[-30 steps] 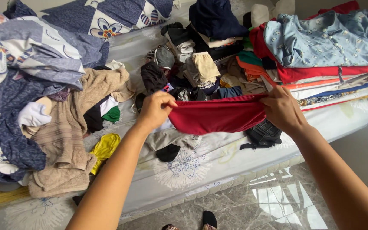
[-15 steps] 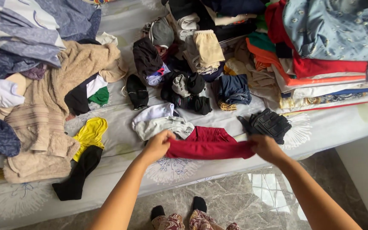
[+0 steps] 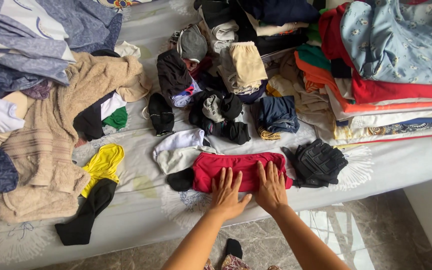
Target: Folding laundry including underwear and bras on a bed.
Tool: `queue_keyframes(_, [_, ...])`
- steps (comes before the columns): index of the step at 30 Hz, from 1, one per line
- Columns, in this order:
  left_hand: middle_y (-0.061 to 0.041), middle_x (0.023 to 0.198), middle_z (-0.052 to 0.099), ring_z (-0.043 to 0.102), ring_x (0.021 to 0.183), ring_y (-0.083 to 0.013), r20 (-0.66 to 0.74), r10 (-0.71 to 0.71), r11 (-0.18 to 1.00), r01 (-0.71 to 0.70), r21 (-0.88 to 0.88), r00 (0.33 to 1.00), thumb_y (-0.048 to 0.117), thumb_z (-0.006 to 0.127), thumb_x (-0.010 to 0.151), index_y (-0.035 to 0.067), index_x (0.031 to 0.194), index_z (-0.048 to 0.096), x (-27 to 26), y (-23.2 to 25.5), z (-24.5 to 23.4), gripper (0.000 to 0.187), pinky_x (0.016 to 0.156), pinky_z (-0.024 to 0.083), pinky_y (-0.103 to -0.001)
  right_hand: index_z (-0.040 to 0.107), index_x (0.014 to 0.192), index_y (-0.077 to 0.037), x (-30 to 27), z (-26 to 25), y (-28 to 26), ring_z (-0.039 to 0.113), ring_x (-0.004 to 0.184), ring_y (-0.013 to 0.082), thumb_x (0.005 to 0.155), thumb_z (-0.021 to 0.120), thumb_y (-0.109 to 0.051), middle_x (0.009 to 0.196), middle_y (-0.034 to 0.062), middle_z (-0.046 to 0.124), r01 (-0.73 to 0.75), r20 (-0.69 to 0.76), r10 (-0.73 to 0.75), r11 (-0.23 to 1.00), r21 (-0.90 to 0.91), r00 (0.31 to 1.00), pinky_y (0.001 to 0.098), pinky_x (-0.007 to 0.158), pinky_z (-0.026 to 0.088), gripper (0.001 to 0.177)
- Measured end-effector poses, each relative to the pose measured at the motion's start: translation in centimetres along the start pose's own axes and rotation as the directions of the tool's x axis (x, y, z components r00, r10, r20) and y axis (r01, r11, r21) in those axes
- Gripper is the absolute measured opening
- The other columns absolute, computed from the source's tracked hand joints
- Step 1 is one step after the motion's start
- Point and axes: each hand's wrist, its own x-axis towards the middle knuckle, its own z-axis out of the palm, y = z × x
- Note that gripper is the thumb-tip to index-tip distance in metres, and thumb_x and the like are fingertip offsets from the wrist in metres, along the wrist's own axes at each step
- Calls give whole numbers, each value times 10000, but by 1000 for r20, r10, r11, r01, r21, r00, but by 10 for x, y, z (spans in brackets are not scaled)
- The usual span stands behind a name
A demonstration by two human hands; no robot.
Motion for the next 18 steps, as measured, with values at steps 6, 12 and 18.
queue_keyframes(6, [-143, 1720, 1, -86, 1590, -340, 38, -122, 943, 127, -308, 992, 709, 341, 954, 209, 1638, 85, 20, 6, 5, 885, 1239, -38, -611, 356, 1578, -154, 20, 36, 20, 357, 1478, 321, 852, 566, -48, 1570, 192, 474, -34, -290, 132, 947, 319, 948, 519, 1194, 237, 763])
queue_keyframes(12, [-193, 1715, 26, -30, 1582, -345, -145, -170, 460, -52, -887, 975, 724, 408, 986, 114, 1653, 8, 11, 8, -15, 988, 1280, 79, -472, 539, 1435, 67, -10, -60, -67, 605, 1231, 309, 1000, 377, -76, 1391, 212, 622, -48, 28, -48, -499, 865, 998, 430, 1055, 454, 486])
queue_keyframes(18, [-110, 1294, 660, 664, 1149, -268, -36, -141, -552, -109, -826, 989, 389, 728, 911, 67, 1371, 567, -52, -25, -111, 585, 995, 551, -443, 553, 1337, 55, -19, -95, -127, 611, 1235, 284, 1011, 345, -189, 1340, 196, 640, -237, 197, -147, -765, 599, 969, 416, 1096, 467, 456])
